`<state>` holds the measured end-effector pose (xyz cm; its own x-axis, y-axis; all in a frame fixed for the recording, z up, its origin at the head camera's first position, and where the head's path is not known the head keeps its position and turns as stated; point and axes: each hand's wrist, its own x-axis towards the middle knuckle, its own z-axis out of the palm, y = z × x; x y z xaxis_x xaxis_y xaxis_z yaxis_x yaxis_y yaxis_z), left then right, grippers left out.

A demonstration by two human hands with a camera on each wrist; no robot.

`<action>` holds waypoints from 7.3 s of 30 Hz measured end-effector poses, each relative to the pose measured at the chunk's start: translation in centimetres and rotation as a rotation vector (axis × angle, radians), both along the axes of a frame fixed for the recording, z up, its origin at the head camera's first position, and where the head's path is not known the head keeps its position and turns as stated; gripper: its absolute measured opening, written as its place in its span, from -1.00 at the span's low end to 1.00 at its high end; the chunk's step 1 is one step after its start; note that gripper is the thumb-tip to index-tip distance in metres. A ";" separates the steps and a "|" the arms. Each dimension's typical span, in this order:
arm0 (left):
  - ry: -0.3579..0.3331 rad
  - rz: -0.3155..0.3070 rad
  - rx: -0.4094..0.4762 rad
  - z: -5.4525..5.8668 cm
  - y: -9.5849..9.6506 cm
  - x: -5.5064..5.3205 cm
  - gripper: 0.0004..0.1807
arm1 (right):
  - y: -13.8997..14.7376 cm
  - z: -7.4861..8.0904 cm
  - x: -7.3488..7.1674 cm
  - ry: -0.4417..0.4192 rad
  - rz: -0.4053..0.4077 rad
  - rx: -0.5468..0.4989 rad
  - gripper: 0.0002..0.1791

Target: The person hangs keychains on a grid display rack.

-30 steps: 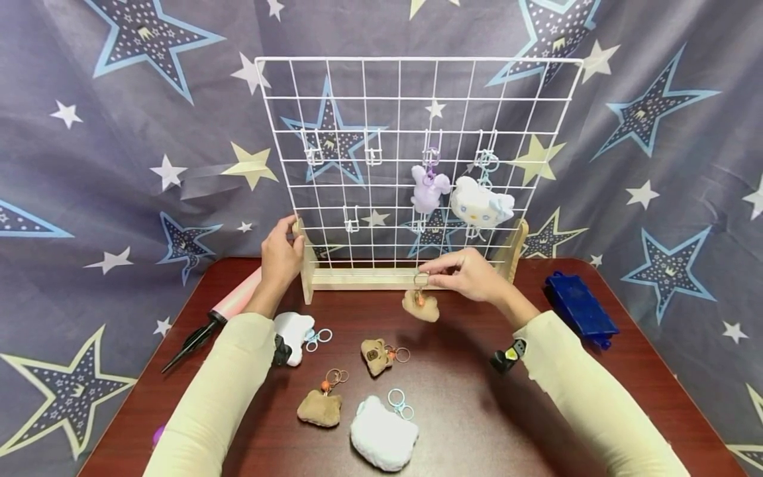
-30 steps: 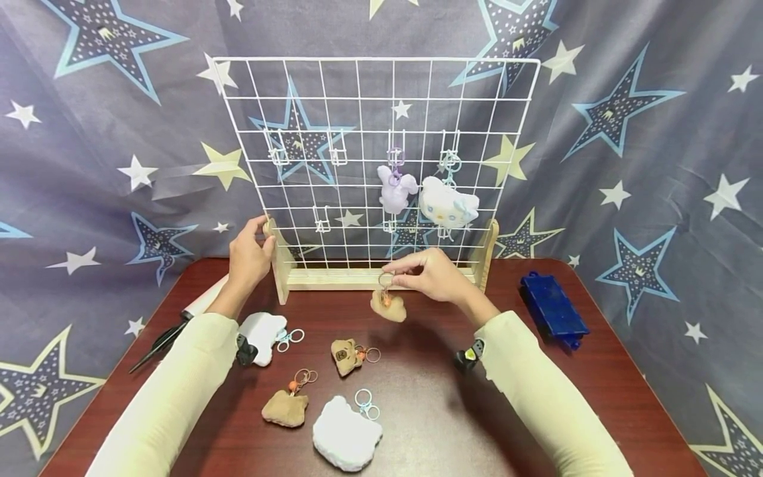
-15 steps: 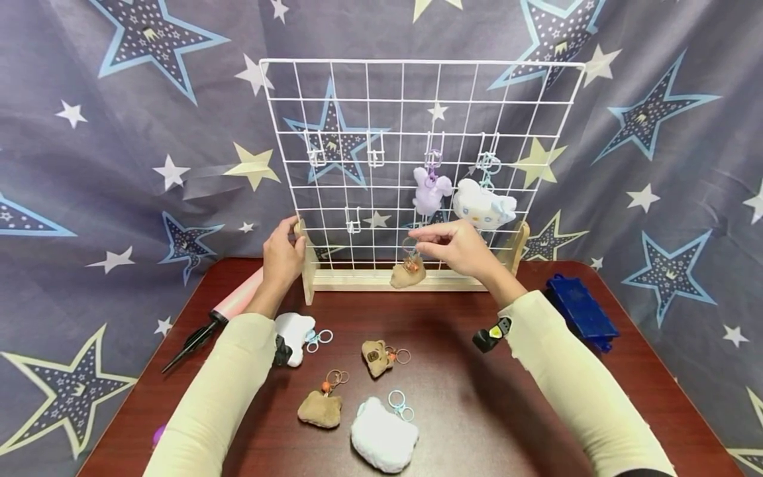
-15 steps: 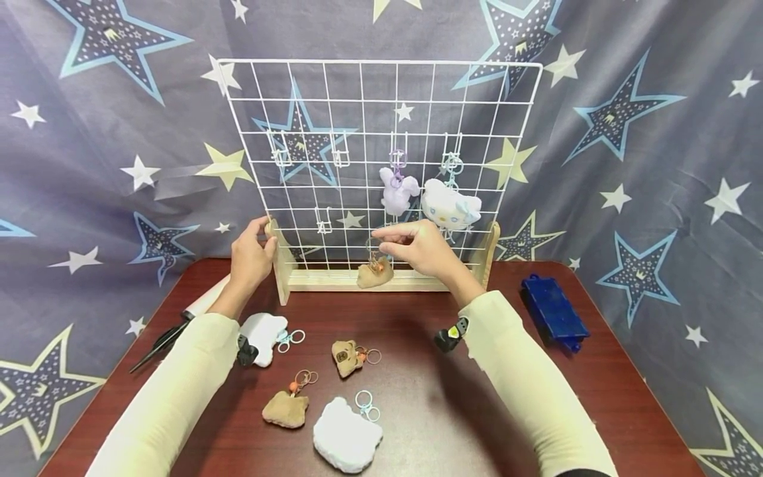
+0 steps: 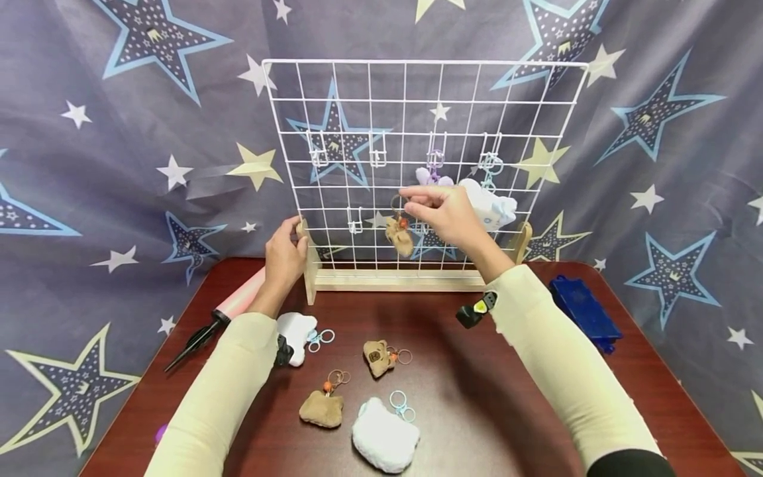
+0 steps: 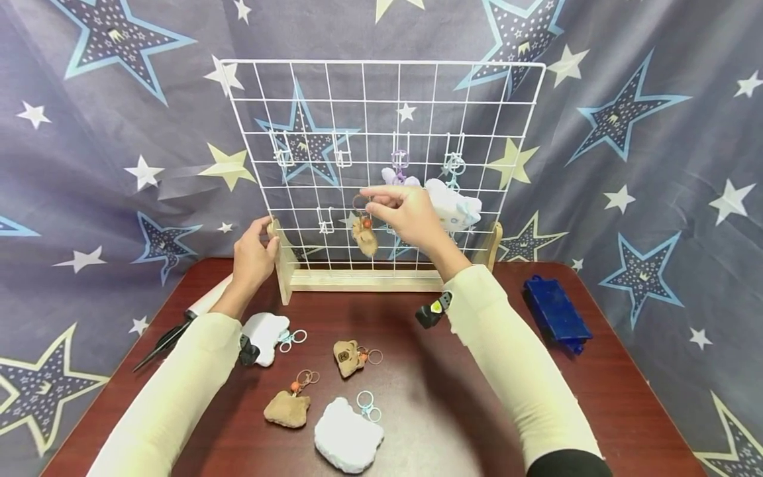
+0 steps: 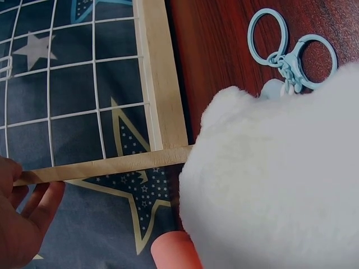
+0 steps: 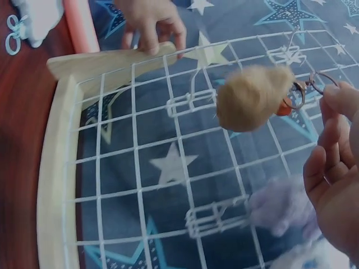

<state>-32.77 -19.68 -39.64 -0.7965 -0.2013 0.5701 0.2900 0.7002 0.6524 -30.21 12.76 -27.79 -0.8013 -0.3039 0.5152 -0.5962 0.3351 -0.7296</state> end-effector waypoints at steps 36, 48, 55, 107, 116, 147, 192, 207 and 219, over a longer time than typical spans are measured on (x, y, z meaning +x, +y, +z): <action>-0.009 -0.010 0.008 0.0 -0.1 0.1 -0.52 | -3.8 2.7 -2.4 -0.012 -0.095 -0.151 -0.66; -0.014 0.006 -0.006 0.1 -0.2 -0.2 -0.52 | -2.3 0.3 -0.8 -0.033 -0.024 -0.079 -0.67; -0.010 -0.001 -0.006 0.1 -0.1 0.0 -0.52 | -1.6 -1.8 0.5 -0.046 0.024 -0.048 -0.70; -0.025 0.010 0.001 0.0 -0.1 -0.3 -0.52 | 1.3 -18.5 5.1 -0.203 0.216 0.346 -0.73; -0.015 0.008 0.001 0.1 0.0 -0.1 -0.52 | 1.4 -20.1 6.0 -0.225 0.272 0.492 -0.76; -0.023 0.013 -0.005 0.2 0.1 -0.2 -0.52 | 1.2 -21.1 6.3 -0.183 0.291 0.606 -0.77; -0.026 0.014 0.002 0.0 0.0 -0.3 -0.52 | 0.6 -16.8 4.8 -0.154 0.251 0.363 -0.79; -0.026 0.006 0.001 0.1 0.0 -0.1 -0.52 | -0.4 -14.1 4.2 -0.139 0.235 0.290 -0.77; -0.028 0.011 -0.001 0.0 -0.3 -0.2 -0.51 | -2.2 -11.3 3.1 -0.020 0.198 0.290 -0.77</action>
<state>-33.00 -20.01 -39.63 -0.8102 -0.2094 0.5474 0.2639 0.7036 0.6598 -27.12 10.56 -39.10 -0.7214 -0.5859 0.3692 -0.6566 0.4095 -0.6333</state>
